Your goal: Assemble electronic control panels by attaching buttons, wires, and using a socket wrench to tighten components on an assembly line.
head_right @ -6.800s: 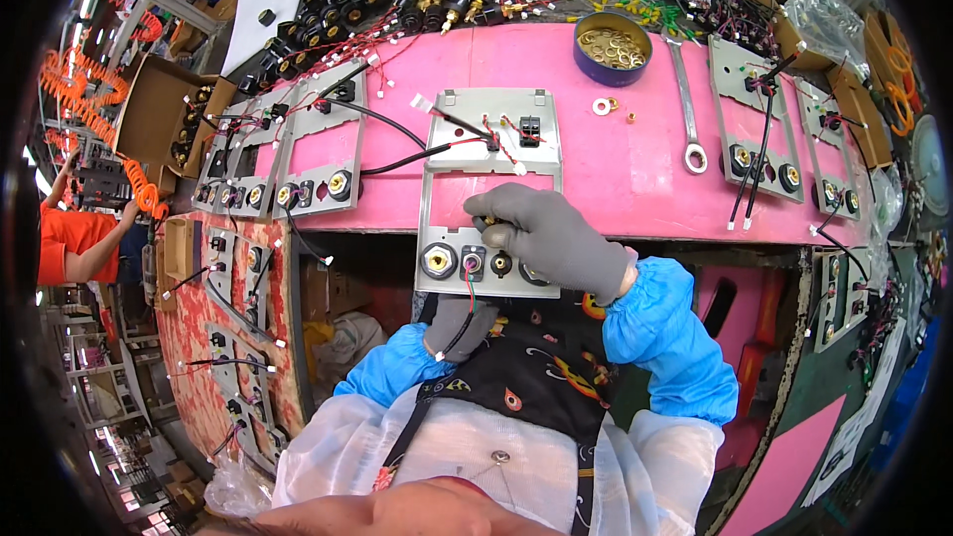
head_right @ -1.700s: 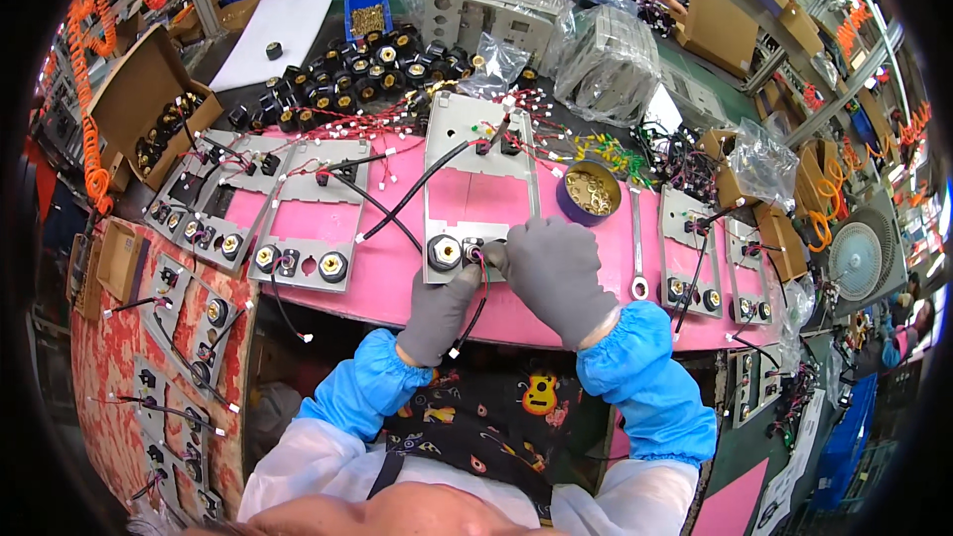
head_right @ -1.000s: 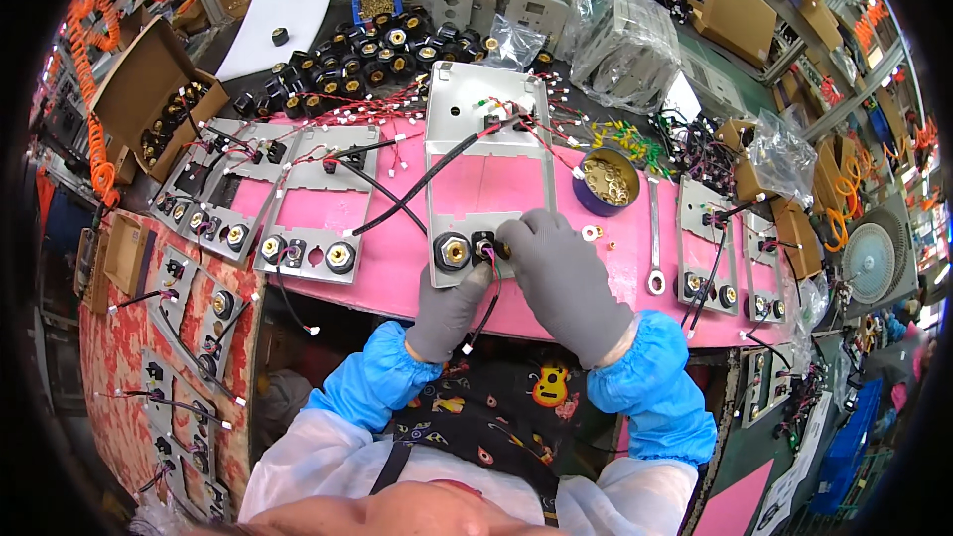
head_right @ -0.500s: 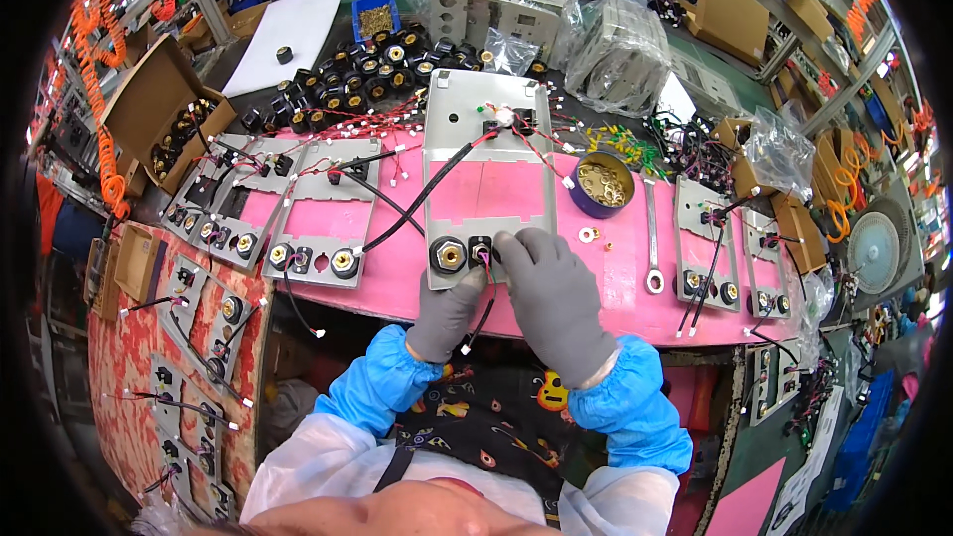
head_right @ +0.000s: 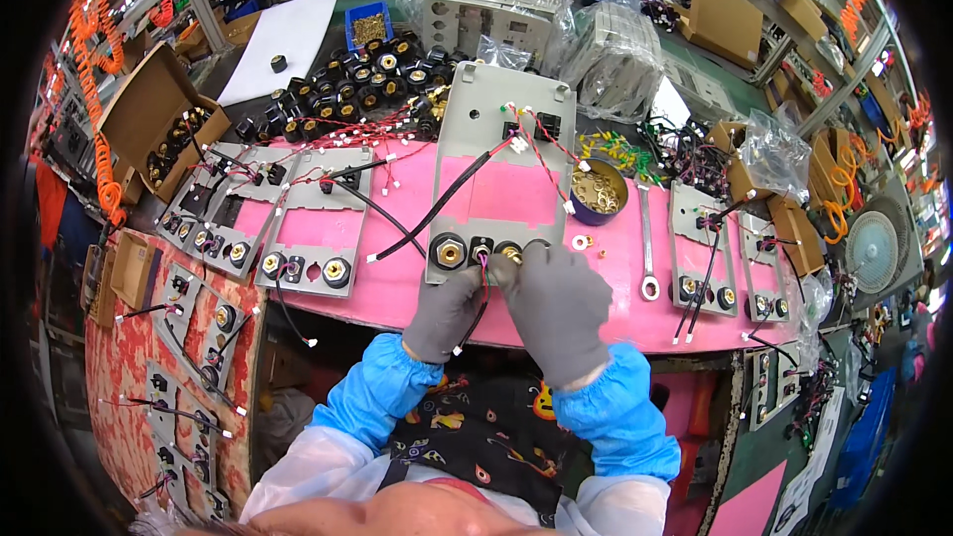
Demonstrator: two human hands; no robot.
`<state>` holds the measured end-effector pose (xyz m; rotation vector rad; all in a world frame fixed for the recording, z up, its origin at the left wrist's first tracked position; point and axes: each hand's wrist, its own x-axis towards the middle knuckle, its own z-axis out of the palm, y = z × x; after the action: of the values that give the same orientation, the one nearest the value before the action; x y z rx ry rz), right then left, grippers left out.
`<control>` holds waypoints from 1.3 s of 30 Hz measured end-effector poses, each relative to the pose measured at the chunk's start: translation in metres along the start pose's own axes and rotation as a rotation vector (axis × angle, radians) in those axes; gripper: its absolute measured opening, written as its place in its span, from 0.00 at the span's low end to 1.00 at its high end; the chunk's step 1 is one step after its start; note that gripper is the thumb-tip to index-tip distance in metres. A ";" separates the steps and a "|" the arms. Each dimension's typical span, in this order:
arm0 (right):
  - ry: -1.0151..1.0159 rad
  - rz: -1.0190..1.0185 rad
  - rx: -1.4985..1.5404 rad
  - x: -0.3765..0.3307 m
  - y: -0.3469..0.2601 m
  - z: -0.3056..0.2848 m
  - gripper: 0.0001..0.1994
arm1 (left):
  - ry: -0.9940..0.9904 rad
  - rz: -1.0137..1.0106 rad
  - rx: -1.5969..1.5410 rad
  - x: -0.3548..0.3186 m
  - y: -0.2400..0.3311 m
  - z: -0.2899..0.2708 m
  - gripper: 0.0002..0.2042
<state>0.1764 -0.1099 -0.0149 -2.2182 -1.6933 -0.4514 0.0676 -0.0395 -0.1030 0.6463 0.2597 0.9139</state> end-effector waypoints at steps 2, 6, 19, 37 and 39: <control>0.233 -0.062 0.210 -0.001 -0.005 -0.011 0.16 | 0.072 0.001 -0.065 -0.002 -0.002 0.000 0.12; 0.090 0.080 0.526 -0.025 -0.003 -0.002 0.24 | 0.131 -0.049 -0.066 -0.001 -0.005 -0.002 0.11; 0.171 0.098 0.606 -0.033 0.001 0.011 0.27 | 0.178 -0.027 -0.016 -0.003 -0.004 0.003 0.09; 0.152 0.230 0.782 -0.038 0.000 0.010 0.24 | 0.198 -0.009 0.073 -0.003 -0.007 -0.001 0.08; 0.151 0.217 0.804 -0.038 0.000 0.011 0.24 | 0.193 -0.015 0.081 -0.003 -0.006 0.000 0.08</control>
<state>0.1679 -0.1383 -0.0407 -1.6797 -1.2254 0.1122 0.0704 -0.0444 -0.1069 0.6302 0.4755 0.9567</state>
